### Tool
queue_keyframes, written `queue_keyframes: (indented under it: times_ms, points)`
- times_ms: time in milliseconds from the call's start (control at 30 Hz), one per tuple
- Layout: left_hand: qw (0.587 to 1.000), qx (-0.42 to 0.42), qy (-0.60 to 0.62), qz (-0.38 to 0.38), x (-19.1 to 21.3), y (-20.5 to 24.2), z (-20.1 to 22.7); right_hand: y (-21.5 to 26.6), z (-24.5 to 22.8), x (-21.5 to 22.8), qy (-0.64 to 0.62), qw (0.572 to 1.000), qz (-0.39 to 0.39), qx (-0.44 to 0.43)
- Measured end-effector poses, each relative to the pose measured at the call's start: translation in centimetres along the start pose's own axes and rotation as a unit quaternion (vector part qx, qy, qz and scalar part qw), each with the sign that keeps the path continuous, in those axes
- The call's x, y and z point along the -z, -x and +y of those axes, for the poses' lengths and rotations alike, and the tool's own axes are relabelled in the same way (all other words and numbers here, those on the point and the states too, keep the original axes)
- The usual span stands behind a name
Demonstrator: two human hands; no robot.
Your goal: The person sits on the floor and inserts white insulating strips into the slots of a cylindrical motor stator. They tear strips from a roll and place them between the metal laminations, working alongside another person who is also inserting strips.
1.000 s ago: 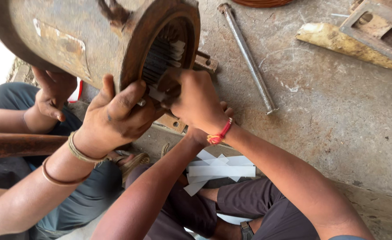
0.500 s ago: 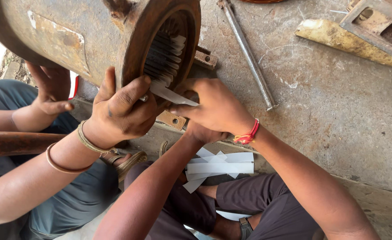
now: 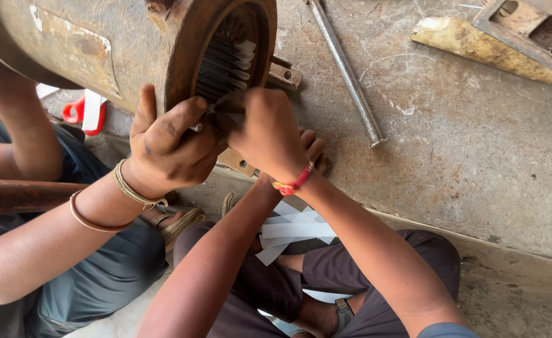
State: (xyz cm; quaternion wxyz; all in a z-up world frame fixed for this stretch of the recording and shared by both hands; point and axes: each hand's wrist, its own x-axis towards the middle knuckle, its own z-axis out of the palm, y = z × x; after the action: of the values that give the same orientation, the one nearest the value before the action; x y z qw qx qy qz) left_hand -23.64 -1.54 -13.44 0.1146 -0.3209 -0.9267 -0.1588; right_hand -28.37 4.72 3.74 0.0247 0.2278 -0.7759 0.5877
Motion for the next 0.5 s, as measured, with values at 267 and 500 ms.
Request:
queue_keyframes:
  times_ms: [267, 500]
  points:
    - [0.999, 0.032, 0.005, -0.038, 0.0, 0.3, 0.4, 2.3, 1.0, 0.9, -0.083, 0.995, 0.030, -0.039]
    - [0.997, 0.051, 0.011, -0.048, -0.1, 0.2, 0.4, 2.5, 1.1, -1.6, -0.242, 0.948, 0.091, -0.185]
